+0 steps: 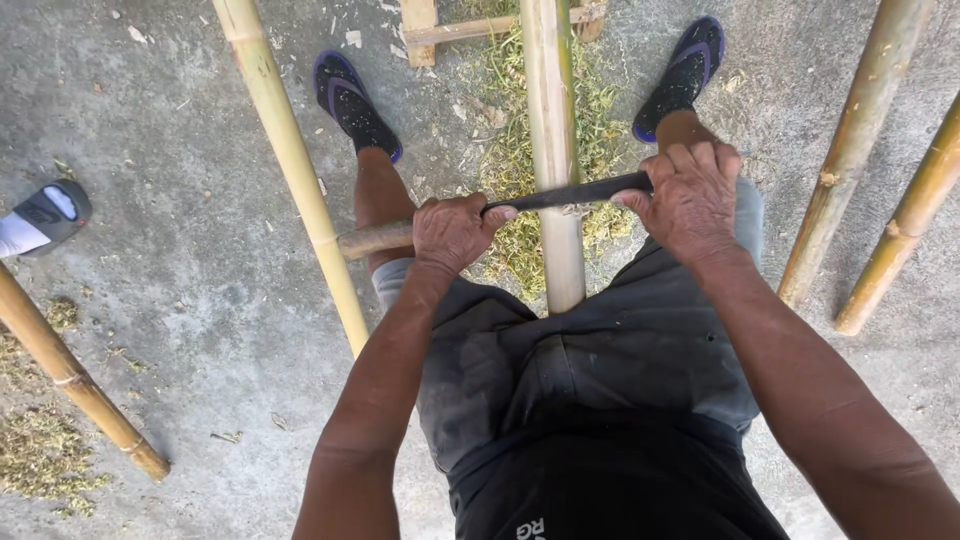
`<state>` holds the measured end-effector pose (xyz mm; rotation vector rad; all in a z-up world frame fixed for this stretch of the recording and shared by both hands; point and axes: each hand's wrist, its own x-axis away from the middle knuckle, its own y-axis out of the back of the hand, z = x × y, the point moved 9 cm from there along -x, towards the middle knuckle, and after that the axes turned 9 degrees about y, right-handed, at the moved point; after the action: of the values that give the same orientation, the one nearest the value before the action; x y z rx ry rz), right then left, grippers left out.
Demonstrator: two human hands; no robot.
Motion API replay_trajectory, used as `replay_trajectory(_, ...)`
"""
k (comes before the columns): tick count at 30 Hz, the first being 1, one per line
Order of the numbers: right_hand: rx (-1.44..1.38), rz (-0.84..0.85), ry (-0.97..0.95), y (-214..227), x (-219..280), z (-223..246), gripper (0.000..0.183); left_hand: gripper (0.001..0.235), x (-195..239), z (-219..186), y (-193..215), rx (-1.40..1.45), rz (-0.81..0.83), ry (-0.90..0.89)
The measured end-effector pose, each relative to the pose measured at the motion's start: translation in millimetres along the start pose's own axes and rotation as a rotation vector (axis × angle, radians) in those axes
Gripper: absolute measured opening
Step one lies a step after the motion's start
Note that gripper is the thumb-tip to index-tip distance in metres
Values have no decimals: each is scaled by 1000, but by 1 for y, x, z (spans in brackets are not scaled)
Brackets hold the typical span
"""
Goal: The recorder uses a large knife to scrape the outer skin off a bamboo pole.
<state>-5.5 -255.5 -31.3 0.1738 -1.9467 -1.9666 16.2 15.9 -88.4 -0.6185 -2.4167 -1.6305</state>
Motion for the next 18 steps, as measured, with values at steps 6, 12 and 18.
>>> replay_trajectory(6, -88, -19, 36, -10, -9, -9, 63, 58, -1, -2, 18, 32, 179, 17)
replay_trajectory(12, 27, 182, 3, -20, -84, -43, 68, 61, -63, 4, 33, -92, 200, 11)
replay_trajectory(18, 96, 144, -50, 6, -213, -110, 68, 62, -195, 5, 73, -173, 59, 10)
